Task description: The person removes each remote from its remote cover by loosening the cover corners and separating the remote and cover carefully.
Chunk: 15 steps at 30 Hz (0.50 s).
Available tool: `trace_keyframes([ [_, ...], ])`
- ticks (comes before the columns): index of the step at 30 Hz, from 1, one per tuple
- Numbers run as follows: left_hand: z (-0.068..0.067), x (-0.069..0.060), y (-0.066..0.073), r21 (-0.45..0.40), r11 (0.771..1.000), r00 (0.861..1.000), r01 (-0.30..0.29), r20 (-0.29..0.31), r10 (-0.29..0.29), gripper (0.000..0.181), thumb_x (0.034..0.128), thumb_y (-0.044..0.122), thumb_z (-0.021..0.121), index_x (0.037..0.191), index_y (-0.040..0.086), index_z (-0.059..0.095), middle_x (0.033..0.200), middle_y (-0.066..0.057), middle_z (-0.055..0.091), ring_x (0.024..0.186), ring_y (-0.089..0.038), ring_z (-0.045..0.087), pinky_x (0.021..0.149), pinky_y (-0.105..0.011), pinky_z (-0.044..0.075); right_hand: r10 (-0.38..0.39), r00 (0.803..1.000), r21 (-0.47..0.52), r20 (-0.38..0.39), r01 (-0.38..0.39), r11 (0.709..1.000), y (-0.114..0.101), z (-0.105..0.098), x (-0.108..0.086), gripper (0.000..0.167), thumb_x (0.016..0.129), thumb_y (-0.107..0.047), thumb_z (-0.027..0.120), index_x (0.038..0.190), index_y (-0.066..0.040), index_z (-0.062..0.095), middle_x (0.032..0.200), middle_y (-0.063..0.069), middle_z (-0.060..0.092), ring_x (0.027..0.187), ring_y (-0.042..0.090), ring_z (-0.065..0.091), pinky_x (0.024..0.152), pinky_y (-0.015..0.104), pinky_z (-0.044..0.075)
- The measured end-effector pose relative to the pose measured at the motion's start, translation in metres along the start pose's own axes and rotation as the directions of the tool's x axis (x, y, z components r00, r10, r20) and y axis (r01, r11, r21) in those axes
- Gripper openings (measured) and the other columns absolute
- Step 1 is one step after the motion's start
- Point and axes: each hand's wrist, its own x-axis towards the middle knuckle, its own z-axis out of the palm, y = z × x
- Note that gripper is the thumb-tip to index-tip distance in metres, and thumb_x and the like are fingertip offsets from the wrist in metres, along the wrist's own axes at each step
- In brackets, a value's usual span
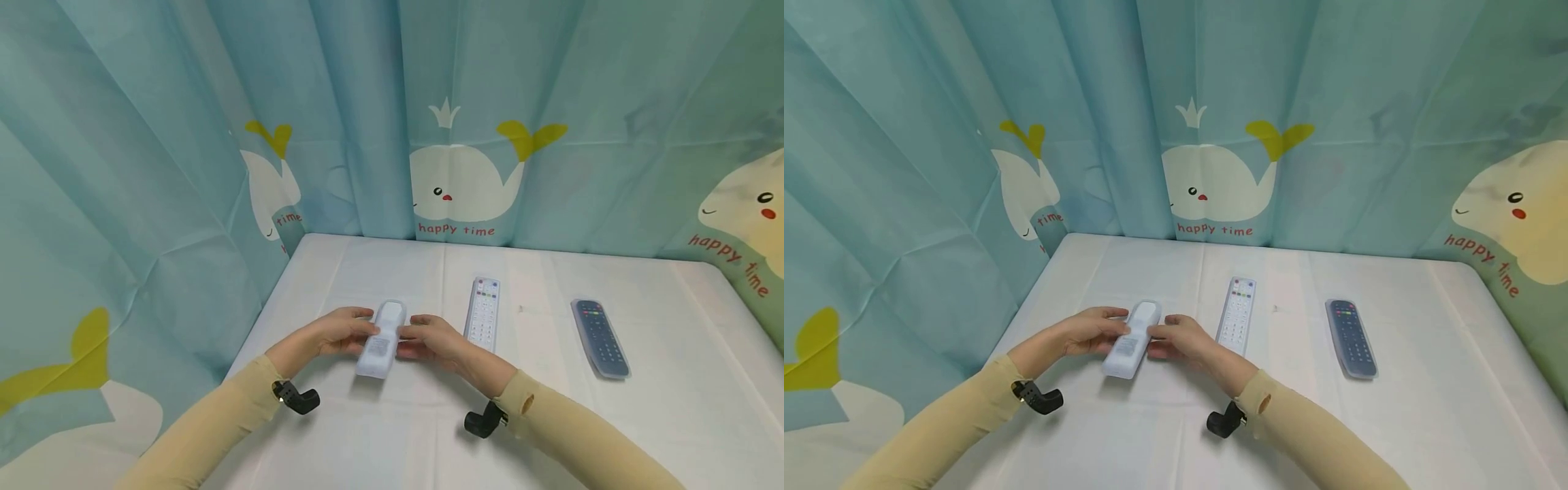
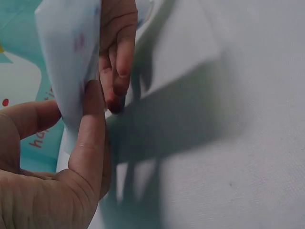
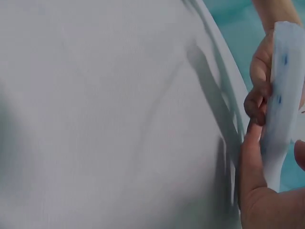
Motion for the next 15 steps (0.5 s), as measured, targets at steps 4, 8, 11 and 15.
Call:
trace_keyframes([
  [4,-0.001,0.002,-0.004,0.005,1.000,1.000,0.007,0.029,-0.007,0.071,0.0978,0.002,0.064,0.156,-0.010,0.024,0.131,-0.025,0.059,0.104,-0.026,0.068,0.085,-0.040,0.059,0.027,0.999,0.064,0.028,-0.029,0.998,0.003,0.005,0.002,0.077,0.096,0.000,0.066,0.155,0.013,0.018,0.125,0.028,0.061,0.101,0.027,0.070,0.088,0.039,0.058],
  [8,-0.001,0.003,-0.008,0.030,1.000,0.999,0.000,0.044,-0.001,0.064,0.0971,0.002,0.064,0.152,-0.011,0.033,0.128,-0.023,0.062,0.104,-0.027,0.069,0.085,-0.040,0.059,0.028,0.999,0.051,0.023,-0.029,0.998,0.005,0.009,0.002,0.076,0.095,0.004,0.065,0.155,0.011,0.020,0.125,0.028,0.061,0.099,0.028,0.070,0.085,0.039,0.059],
  [11,0.000,0.004,-0.010,0.036,0.999,0.998,-0.012,0.060,0.009,0.064,0.0973,0.002,0.063,0.153,-0.009,0.034,0.129,-0.023,0.062,0.105,-0.028,0.068,0.085,-0.041,0.059,0.029,0.999,0.042,0.013,-0.029,0.999,0.005,0.010,0.002,0.076,0.094,0.004,0.065,0.155,0.010,0.021,0.127,0.029,0.060,0.099,0.029,0.070,0.085,0.039,0.059],
  [15,0.000,0.005,-0.011,0.047,0.998,0.997,-0.038,0.066,0.035,0.067,0.0983,0.001,0.062,0.156,-0.006,0.029,0.135,-0.024,0.058,0.107,-0.029,0.068,0.086,-0.042,0.059,0.012,1.000,0.020,0.001,-0.012,1.000,0.006,0.010,0.003,0.074,0.094,0.005,0.065,0.155,0.009,0.023,0.128,0.028,0.060,0.099,0.029,0.070,0.084,0.039,0.060],
])
